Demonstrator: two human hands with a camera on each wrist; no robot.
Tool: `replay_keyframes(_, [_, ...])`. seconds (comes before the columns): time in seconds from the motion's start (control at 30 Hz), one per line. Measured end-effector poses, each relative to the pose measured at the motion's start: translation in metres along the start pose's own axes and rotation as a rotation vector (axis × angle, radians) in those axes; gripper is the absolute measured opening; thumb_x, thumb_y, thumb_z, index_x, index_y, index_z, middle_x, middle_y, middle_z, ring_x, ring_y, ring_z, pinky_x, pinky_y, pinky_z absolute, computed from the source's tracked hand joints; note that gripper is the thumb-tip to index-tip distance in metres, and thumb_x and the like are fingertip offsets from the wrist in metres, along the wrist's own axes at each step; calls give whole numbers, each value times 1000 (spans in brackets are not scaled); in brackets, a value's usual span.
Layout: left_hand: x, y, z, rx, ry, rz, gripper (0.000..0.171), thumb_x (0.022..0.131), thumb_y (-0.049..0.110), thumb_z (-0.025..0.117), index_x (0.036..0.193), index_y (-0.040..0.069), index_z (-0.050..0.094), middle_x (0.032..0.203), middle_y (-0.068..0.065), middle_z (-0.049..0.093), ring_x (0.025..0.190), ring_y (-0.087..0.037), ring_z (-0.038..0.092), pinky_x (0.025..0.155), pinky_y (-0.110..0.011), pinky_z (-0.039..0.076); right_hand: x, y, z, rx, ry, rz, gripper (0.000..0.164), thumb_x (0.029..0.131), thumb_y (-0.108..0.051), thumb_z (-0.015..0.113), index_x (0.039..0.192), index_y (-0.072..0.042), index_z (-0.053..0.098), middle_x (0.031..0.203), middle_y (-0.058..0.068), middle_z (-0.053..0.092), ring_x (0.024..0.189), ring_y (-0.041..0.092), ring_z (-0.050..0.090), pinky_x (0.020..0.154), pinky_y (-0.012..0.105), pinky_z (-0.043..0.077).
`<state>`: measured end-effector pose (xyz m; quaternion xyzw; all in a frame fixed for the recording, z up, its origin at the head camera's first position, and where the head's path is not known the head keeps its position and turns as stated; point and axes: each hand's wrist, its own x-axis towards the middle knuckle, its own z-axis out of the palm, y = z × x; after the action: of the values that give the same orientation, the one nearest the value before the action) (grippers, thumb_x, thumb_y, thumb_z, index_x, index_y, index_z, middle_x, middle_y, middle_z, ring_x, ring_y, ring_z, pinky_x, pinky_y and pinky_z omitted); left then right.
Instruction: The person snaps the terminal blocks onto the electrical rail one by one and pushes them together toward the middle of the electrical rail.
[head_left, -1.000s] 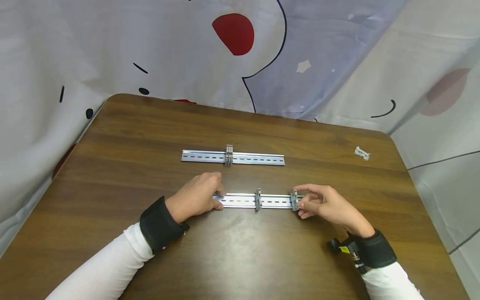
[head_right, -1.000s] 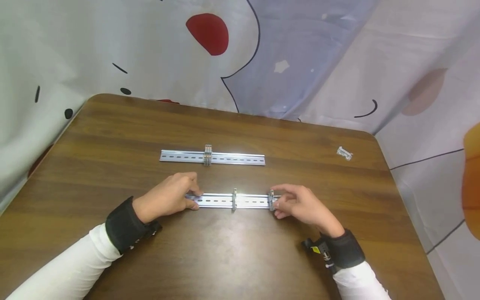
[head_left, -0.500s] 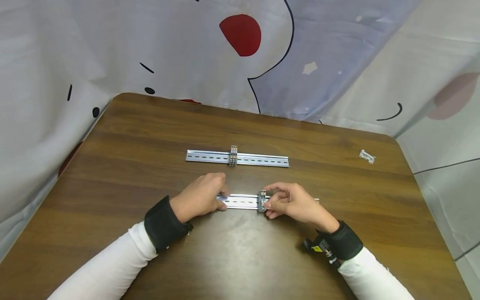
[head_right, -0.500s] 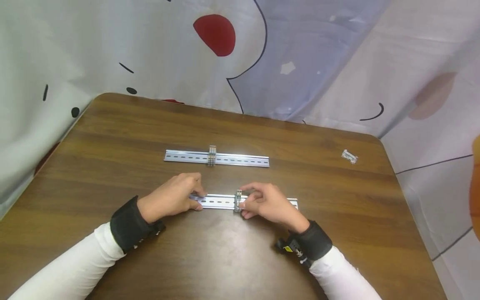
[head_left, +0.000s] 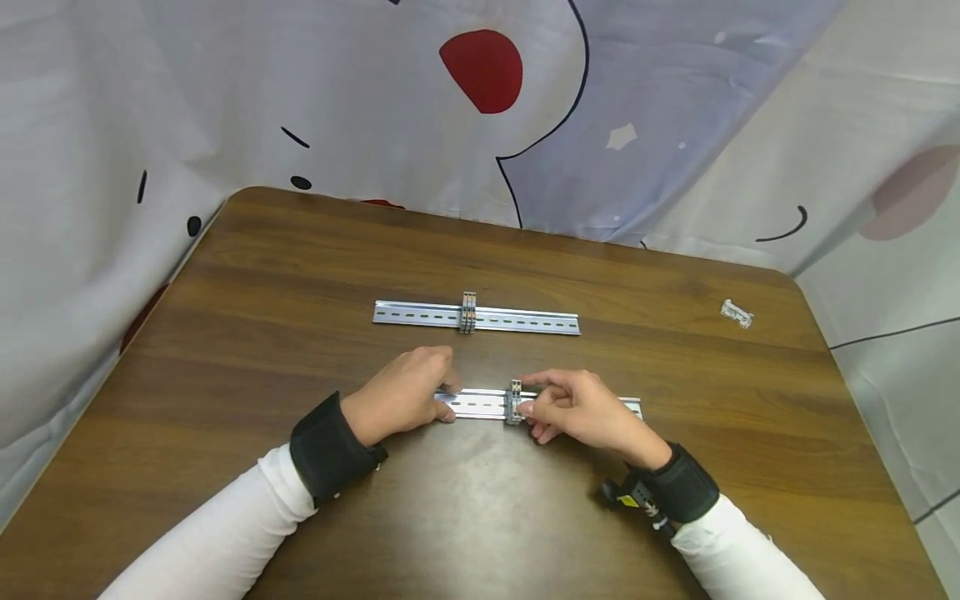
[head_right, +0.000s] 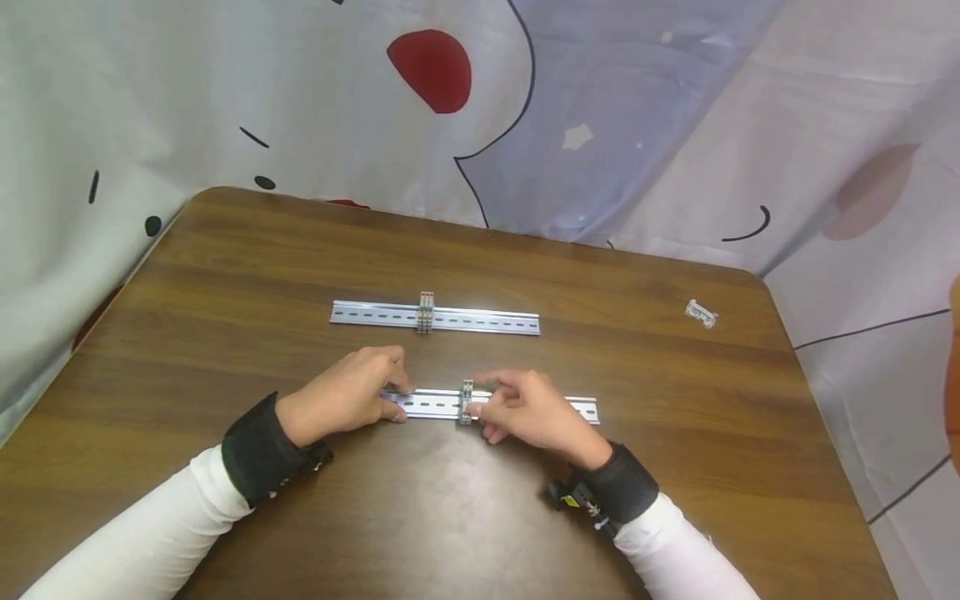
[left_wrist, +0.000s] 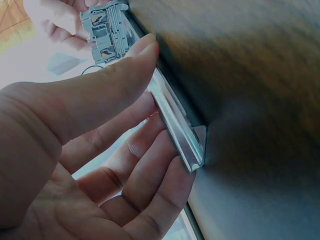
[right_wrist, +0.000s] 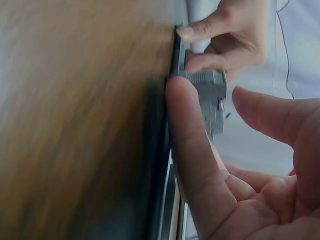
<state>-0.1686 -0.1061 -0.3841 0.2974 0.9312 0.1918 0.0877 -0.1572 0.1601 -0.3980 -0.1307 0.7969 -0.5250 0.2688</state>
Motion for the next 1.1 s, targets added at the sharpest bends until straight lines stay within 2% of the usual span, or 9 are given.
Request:
replay_keyframes(0.17, [0, 1, -1, 4, 12, 14, 29, 69, 20, 90, 93, 7, 81, 82, -5, 63, 72, -18, 60, 64, -29, 50, -13, 8, -21, -145, 61, 62, 50, 96, -24, 64, 135, 5, 53, 78, 22, 72, 58, 20, 69, 54, 39, 60])
replay_keyframes(0.37, [-1, -1, -2, -3, 27, 23, 29, 68, 20, 90, 93, 7, 81, 83, -5, 63, 74, -19, 62, 66, -29, 51, -42, 28, -59, -304, 198, 123, 50, 96, -33, 63, 131, 1, 58, 70, 13, 70, 52, 13, 63, 49, 36, 58])
replay_keyframes(0.53, [-2, -2, -5, -15, 26, 15, 31, 69, 20, 90, 95, 6, 81, 83, -5, 63, 72, -17, 60, 65, -28, 50, -68, 42, -99, -555, 322, 183, 52, 95, -37, 62, 129, 2, 59, 70, 9, 68, 53, 13, 61, 49, 28, 50])
replay_keyframes(0.63, [-1, -2, -6, -16, 20, 10, 31, 70, 20, 89, 97, 6, 81, 82, -6, 62, 70, -16, 58, 63, -26, 48, -79, 49, -126, -693, 375, 234, 55, 96, -40, 60, 129, 4, 59, 83, 15, 72, 67, 22, 65, 57, 30, 47])
replay_keyframes(0.73, [0, -2, -7, -12, 16, 15, 31, 70, 21, 89, 97, 6, 81, 82, -6, 62, 71, -16, 57, 63, -26, 48, -82, 59, -152, -770, 417, 263, 56, 97, -38, 59, 129, 8, 57, 103, 28, 69, 89, 38, 66, 69, 43, 51])
replay_keyframes(0.83, [0, -2, -7, -16, 12, 16, 31, 71, 21, 89, 96, 6, 81, 82, -6, 62, 72, -16, 58, 64, -26, 48, -77, 70, -177, -821, 452, 262, 58, 96, -33, 59, 130, 14, 53, 117, 38, 60, 107, 51, 55, 83, 60, 46])
replay_keyframes(0.97, [1, -2, -5, -29, 7, 11, 29, 70, 21, 89, 93, 6, 81, 82, -5, 62, 72, -17, 58, 64, -27, 48, -64, 86, -205, -854, 545, 226, 55, 94, -23, 63, 129, 18, 51, 122, 45, 49, 113, 57, 41, 93, 67, 35])
replay_keyframes(1.1, [2, -1, -1, -36, 0, 8, 28, 69, 22, 89, 92, 7, 81, 81, -5, 61, 73, -17, 58, 65, -28, 48, -53, 96, -228, -866, 646, 204, 52, 92, -16, 64, 128, 19, 50, 127, 49, 40, 115, 65, 34, 96, 70, 29])
